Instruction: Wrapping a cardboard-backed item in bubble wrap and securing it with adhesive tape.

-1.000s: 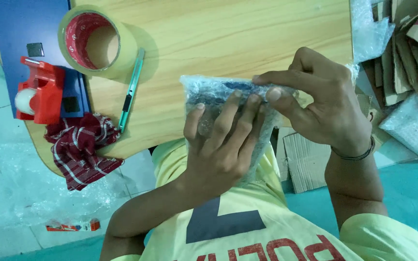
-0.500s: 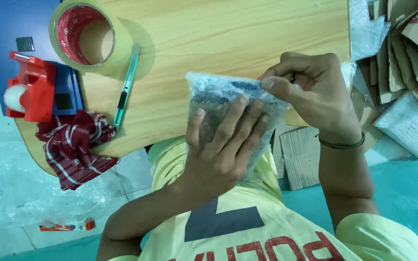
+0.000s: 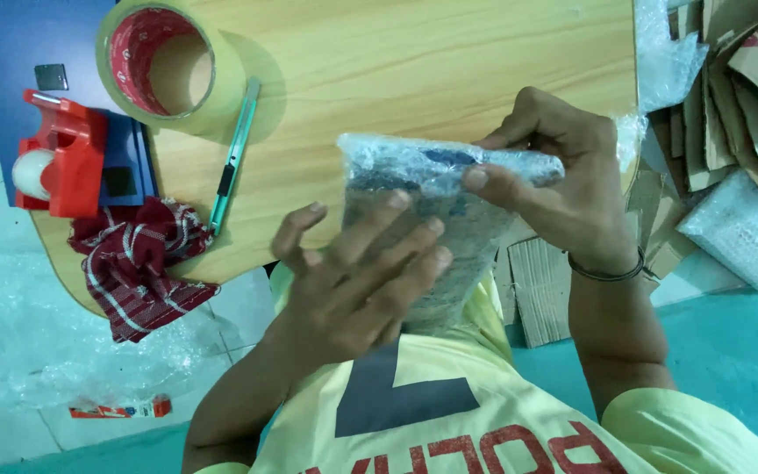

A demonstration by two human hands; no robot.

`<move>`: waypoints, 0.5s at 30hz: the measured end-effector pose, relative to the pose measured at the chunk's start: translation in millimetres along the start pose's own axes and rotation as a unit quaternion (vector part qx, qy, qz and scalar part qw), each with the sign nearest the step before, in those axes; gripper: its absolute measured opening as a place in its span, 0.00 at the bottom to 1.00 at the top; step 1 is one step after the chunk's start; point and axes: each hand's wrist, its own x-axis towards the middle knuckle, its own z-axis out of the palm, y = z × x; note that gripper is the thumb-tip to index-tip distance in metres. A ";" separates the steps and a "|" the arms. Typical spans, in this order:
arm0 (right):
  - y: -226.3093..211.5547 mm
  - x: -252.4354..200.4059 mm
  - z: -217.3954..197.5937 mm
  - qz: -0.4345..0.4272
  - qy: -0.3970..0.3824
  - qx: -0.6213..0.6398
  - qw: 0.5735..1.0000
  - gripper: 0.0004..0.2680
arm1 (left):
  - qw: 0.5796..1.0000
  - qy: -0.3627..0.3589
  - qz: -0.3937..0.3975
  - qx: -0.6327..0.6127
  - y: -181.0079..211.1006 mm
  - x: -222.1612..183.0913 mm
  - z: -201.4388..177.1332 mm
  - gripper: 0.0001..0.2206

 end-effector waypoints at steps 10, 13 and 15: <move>-10.3 3.9 1.2 0.057 -0.034 -0.066 0.996 0.17 | 0.995 0.045 -0.077 -0.041 -14.7 -8.8 -13.0 0.08; 3.0 4.6 1.0 0.055 -0.078 0.054 0.994 0.20 | 0.991 0.051 -0.096 -0.073 -19.5 -15.2 -9.9 0.08; 5.9 5.8 0.2 0.045 -0.119 0.173 0.977 0.23 | 0.988 0.060 -0.105 -0.092 -22.5 -21.4 -8.1 0.09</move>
